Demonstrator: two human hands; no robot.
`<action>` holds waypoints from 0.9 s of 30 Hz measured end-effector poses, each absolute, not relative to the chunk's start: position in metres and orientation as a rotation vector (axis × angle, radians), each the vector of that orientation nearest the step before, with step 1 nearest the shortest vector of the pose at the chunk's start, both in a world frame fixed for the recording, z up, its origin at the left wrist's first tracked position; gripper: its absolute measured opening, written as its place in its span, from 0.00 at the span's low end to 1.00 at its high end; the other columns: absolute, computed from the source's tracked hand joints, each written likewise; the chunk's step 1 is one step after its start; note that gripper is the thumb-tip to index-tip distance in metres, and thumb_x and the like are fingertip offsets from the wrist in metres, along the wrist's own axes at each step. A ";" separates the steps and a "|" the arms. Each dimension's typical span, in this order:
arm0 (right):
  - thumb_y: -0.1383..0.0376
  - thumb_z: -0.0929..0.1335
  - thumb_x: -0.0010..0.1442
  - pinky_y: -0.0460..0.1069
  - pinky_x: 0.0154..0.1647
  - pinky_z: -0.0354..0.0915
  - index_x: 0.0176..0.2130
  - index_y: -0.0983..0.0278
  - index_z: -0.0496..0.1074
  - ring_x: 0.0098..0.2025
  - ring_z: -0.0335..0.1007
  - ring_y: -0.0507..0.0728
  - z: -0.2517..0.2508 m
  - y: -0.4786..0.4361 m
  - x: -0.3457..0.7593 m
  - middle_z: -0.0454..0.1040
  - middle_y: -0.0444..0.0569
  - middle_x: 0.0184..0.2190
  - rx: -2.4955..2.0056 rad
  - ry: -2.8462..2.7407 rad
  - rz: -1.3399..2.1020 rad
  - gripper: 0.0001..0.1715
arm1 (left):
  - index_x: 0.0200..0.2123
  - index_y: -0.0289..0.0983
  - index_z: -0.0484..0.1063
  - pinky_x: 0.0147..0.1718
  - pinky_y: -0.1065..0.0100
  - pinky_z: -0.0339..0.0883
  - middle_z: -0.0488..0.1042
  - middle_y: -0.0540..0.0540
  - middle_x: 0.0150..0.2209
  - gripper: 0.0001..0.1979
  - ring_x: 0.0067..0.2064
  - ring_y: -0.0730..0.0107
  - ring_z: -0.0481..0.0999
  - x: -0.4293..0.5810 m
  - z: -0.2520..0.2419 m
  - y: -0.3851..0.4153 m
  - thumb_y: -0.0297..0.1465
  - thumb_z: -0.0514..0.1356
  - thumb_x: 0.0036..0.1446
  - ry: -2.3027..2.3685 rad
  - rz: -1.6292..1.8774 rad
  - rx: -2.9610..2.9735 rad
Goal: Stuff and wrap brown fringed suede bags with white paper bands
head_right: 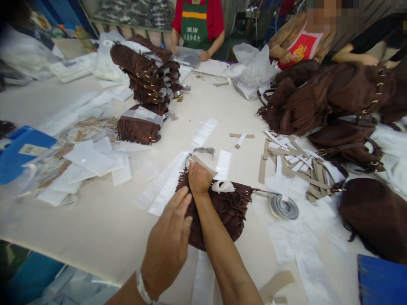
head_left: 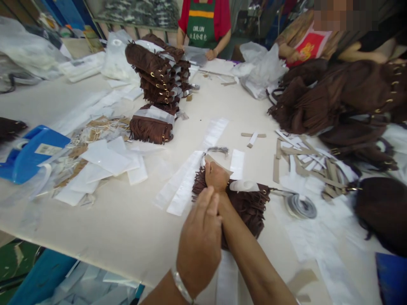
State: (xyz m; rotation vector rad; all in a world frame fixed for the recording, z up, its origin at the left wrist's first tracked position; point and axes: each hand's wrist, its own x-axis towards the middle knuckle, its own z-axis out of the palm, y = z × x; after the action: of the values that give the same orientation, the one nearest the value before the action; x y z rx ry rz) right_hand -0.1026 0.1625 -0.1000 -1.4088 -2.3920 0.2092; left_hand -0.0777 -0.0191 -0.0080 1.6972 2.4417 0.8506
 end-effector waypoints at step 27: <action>0.71 0.58 0.67 0.56 0.59 0.60 0.55 0.65 0.66 0.58 0.61 0.60 -0.072 0.088 -0.020 0.68 0.57 0.55 -0.708 -2.452 0.329 0.19 | 0.65 0.30 0.52 0.62 0.43 0.54 0.53 0.33 0.67 0.30 0.69 0.48 0.46 -0.038 -0.098 -0.065 0.28 0.53 0.61 2.380 0.566 1.956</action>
State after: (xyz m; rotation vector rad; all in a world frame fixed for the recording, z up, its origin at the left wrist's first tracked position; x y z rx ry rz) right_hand -0.0197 0.0877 -0.0725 -0.7082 -2.4520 0.3295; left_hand -0.0378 -0.0649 -0.0981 1.9564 2.3802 0.5659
